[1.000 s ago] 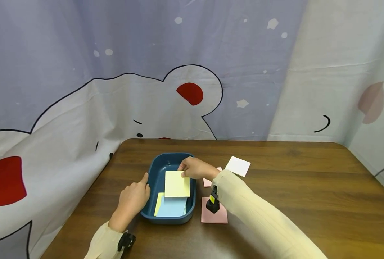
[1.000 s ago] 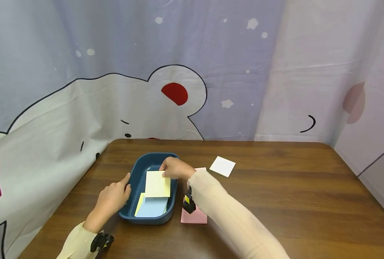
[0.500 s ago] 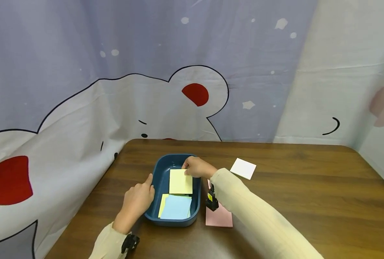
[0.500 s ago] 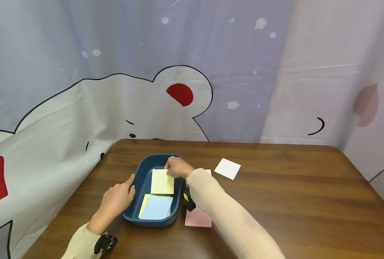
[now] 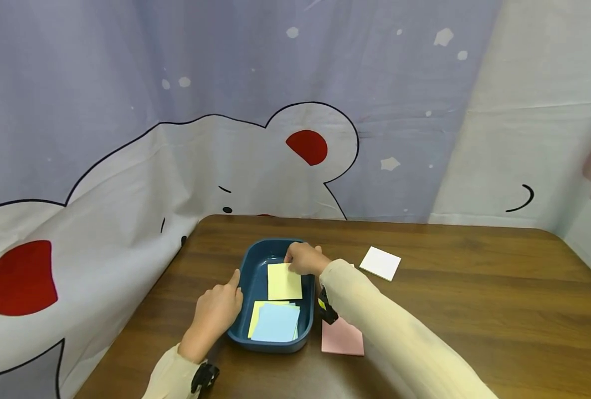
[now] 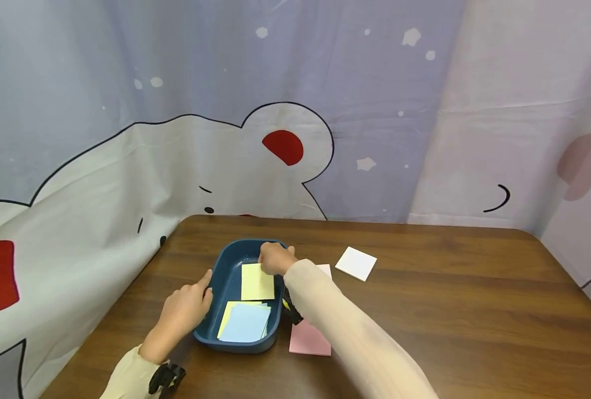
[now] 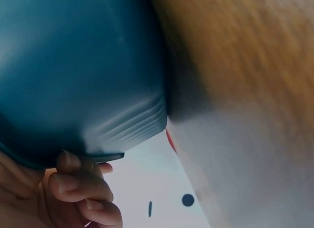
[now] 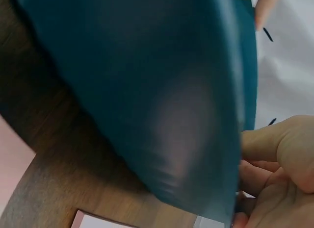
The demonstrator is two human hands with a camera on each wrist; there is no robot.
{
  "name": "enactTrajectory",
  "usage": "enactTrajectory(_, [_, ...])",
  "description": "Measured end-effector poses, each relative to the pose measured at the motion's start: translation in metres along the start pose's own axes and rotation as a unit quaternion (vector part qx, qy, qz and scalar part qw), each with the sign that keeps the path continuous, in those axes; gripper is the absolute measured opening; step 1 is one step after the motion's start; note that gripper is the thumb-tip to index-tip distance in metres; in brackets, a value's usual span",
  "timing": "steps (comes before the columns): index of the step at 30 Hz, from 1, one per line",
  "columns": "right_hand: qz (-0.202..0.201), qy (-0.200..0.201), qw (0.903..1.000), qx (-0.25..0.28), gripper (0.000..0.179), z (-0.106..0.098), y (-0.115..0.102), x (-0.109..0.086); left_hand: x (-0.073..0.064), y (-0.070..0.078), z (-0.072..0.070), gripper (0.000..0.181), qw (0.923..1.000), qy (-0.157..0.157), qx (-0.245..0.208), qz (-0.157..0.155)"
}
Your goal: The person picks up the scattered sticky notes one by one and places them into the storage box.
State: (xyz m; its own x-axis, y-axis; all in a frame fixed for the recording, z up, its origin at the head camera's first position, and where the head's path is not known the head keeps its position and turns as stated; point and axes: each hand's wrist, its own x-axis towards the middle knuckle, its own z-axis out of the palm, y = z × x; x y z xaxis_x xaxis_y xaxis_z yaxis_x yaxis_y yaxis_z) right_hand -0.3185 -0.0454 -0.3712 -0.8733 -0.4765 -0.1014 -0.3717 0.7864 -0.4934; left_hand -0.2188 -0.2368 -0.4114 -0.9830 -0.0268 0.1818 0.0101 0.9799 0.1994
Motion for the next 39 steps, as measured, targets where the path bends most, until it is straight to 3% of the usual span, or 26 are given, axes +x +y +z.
enactTrajectory(6, [-0.015, 0.013, 0.9996, -0.022, 0.019, 0.004, 0.003, -0.002, 0.000, 0.001, -0.001, 0.049, 1.0000, 0.000, 0.000, 0.000])
enactTrajectory(15, [-0.020, 0.031, 0.9983, -0.045, 0.007, 0.004, 0.005, -0.003, 0.000, 0.001, -0.001, 0.049, 1.0000, 0.000, -0.001, 0.004])
enactTrajectory(19, [-0.027, 0.034, 0.9977, -0.051, 0.011, 0.003, 0.006, -0.004, 0.000, 0.001, -0.001, 0.049, 1.0000, -0.001, -0.001, 0.003])
enactTrajectory(21, [-0.033, 0.036, 0.9977, -0.047, 0.015, 0.003, 0.006, -0.004, -0.001, 0.001, -0.002, 0.048, 1.0000, -0.002, -0.001, 0.004])
enactTrajectory(26, [-0.039, 0.043, 0.9982, -0.018, 0.006, 0.000, 0.008, -0.004, -0.001, 0.001, -0.002, 0.048, 1.0000, -0.001, 0.001, 0.004])
enactTrajectory(33, [-0.052, 0.050, 0.9972, 0.018, 0.023, -0.009, 0.013, -0.009, -0.002, 0.000, -0.001, 0.048, 1.0000, 0.005, 0.002, 0.007])
enactTrajectory(39, [-0.046, 0.063, 0.9962, 0.040, 0.026, -0.020, 0.019, -0.014, -0.001, 0.000, -0.002, 0.048, 1.0000, 0.006, -0.001, 0.007])
